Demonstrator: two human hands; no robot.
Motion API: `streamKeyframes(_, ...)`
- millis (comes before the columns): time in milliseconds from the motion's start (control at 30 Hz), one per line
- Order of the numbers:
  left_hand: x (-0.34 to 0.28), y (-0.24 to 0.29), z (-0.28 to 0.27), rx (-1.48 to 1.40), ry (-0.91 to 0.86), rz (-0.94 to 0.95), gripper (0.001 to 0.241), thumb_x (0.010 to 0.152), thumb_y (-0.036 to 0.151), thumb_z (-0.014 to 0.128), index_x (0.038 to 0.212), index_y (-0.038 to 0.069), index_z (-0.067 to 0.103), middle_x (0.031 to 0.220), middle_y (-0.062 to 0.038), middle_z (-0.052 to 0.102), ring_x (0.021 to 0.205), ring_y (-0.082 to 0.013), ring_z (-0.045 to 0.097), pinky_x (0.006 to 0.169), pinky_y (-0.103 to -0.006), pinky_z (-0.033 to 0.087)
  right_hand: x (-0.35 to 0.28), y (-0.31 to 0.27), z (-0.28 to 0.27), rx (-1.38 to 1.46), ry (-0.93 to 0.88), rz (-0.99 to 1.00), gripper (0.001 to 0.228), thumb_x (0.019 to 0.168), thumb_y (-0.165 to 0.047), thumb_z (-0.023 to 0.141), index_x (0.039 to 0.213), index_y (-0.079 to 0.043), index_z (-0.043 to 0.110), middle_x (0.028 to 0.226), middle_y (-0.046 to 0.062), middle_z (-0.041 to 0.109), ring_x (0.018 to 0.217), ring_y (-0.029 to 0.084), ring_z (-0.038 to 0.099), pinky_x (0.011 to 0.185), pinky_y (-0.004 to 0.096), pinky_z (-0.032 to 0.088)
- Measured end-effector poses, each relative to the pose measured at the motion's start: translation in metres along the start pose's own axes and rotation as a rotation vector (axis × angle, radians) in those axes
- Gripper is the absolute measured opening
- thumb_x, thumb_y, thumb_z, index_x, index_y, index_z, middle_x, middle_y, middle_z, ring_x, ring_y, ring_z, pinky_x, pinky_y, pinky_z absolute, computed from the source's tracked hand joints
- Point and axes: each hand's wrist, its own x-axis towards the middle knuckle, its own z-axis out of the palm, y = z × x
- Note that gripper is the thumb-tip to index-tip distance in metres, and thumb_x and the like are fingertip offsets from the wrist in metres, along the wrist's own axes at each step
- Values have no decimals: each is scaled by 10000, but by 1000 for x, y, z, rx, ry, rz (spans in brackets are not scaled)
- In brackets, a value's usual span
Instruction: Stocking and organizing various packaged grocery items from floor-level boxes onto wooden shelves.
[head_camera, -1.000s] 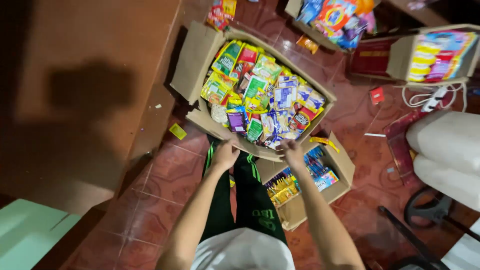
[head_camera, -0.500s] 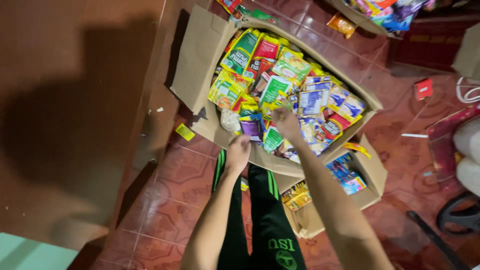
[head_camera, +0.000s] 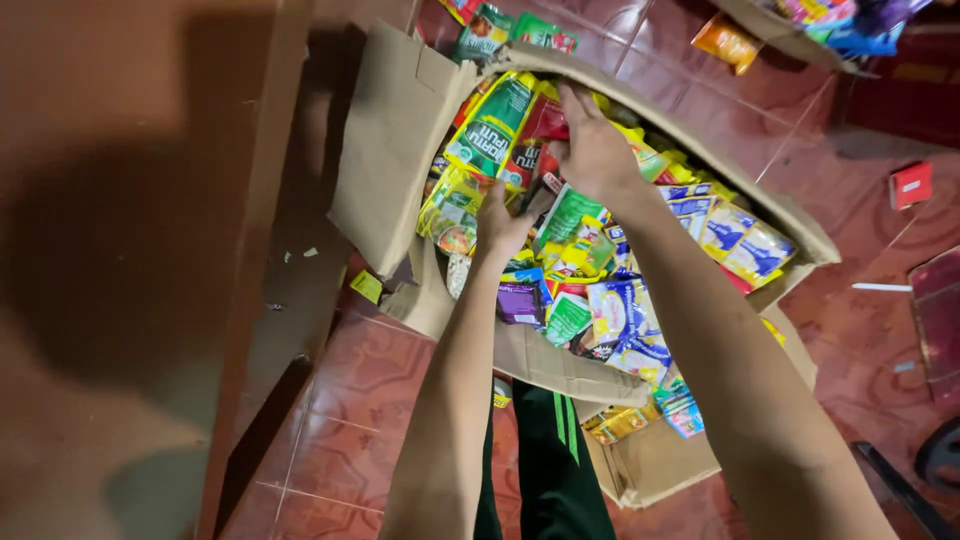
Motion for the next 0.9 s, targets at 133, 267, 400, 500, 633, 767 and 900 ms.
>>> streamKeyframes(133, 13, -16, 4, -37, -19, -7, 813, 711, 197, 883, 1395, -39, 512, 1383, -243, 586, 1314, -353, 558, 1103, -406, 442, 7, -3, 11, -1, 116, -163, 797, 803, -146, 789, 1471, 98, 430, 1429, 340, 460, 1222, 485, 521, 986, 507, 462)
streamKeyframes(267, -3, -23, -4, -211, -90, -104, 822, 762, 143, 820, 1488, 20, 453, 1481, -196, 530, 1385, -302, 502, 1136, -380, 403, -13, -17, 8, -271, 111, 78, 420, 853, -210, 806, 1166, 7, 629, 1232, 208, 596, 1190, 403, 563, 926, 548, 472)
streamKeyframes(400, -12, -21, 1, -445, -140, -136, 830, 823, 146, 782, 1543, 44, 383, 1566, -168, 468, 1447, -275, 445, 1160, -359, 365, -45, -43, -14, -206, 288, -42, 194, 661, -96, 810, 795, -42, 681, 1251, 227, 602, 1152, 433, 554, 868, 535, 476)
streamKeyframes(500, -30, 7, -21, -662, -148, -138, 787, 887, 195, 745, 1561, 56, 365, 1611, -132, 429, 1472, -241, 419, 1184, -348, 331, -68, -32, 3, -9, 428, -276, 217, 748, -36, 761, 804, -35, 551, 1449, 319, 517, 1267, 467, 537, 1025, 492, 498)
streamKeyframes(633, -42, 12, -42, -808, -138, -102, 722, 963, 235, 706, 1570, 66, 354, 1631, -92, 389, 1503, -193, 372, 1223, -348, 277, -122, -29, 28, 390, 491, -9, 299, 855, -17, 756, 843, -26, 458, 1427, 246, 599, 1182, 389, 634, 929, 420, 508)
streamKeyframes(767, -66, 37, -67, -1064, -236, -262, 564, 1033, 326, 619, 1495, 43, 467, 1506, -93, 521, 1423, -203, 453, 1198, -416, 302, -175, -23, 56, 1149, 557, 310, 241, 978, -30, 719, 886, -96, 506, 891, -5, 481, 831, 110, 460, 741, 274, 408)
streamKeyframes(900, -101, 94, -97, -1347, -441, -244, 536, 1051, 436, 533, 1446, 74, 535, 1405, -70, 631, 1318, -218, 566, 1146, -446, 395, -221, -48, 46, 1377, 475, 472, 194, 998, -69, 673, 884, -112, 522, 808, -22, 475, 732, 97, 437, 659, 288, 383)
